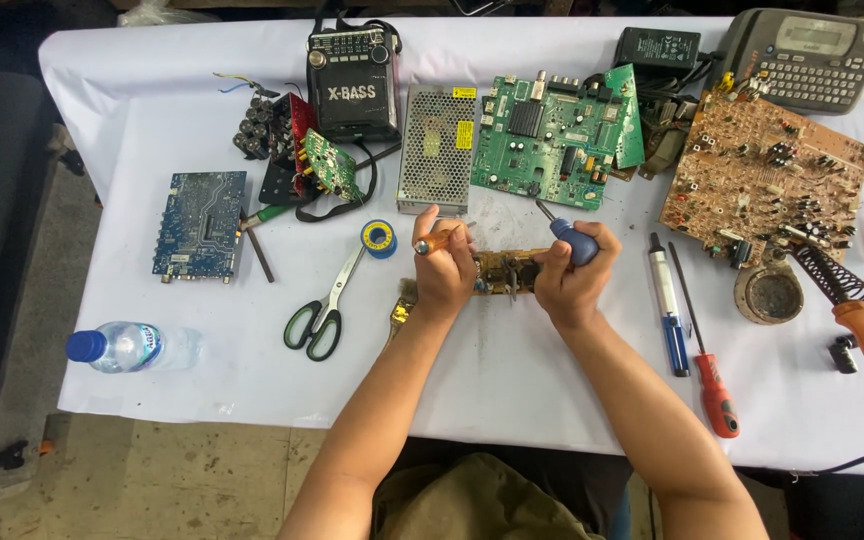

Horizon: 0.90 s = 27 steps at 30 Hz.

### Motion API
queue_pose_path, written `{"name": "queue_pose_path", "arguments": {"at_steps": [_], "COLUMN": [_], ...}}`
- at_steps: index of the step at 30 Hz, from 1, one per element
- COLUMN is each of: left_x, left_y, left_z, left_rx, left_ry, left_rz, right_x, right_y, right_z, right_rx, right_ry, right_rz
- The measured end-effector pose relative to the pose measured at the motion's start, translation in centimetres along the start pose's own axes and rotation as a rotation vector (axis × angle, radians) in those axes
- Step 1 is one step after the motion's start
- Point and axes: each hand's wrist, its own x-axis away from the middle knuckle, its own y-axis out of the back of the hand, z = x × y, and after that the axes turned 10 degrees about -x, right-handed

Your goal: The person uses a screwdriver to remove screws from a small circuit board on a workbench. They continue unscrewing and adjusting the board throughout the clip.

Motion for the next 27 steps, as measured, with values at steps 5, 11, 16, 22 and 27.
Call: {"name": "queue_pose_path", "arguments": {"at_steps": [5,11,16,22,27], "left_x": [-0.1,-0.1,-0.2,0.0,0.3], "left_y": [0.1,0.2,-0.1,-0.2,-0.1], "left_z": [-0.3,-0.2,-0.2,0.2,0.1], "left_rx": [0.052,0.077,0.100,0.103,0.038], "left_ry": [0.058,0.059,0.044,0.035,0.018], "left_rz": [0.000,-0.015,-0.024,-0.008,0.020], "right_x": [-0.6,-2.4,-3.8,-5.6,-5.2], "right_y": [-0.2,-0.8,1.5,2.7,2.3], "right_z": [1.0,3.4,0.0,-0.9,0.3], "right_rx": [-0.016,-0.075,0.020,-0.155,-0.223], "right_ry": [0.046,0.044,0.102,0.065,-0.202], "right_rz": [-0.001,-0.030,-0.102,-0.066,0.485]}}
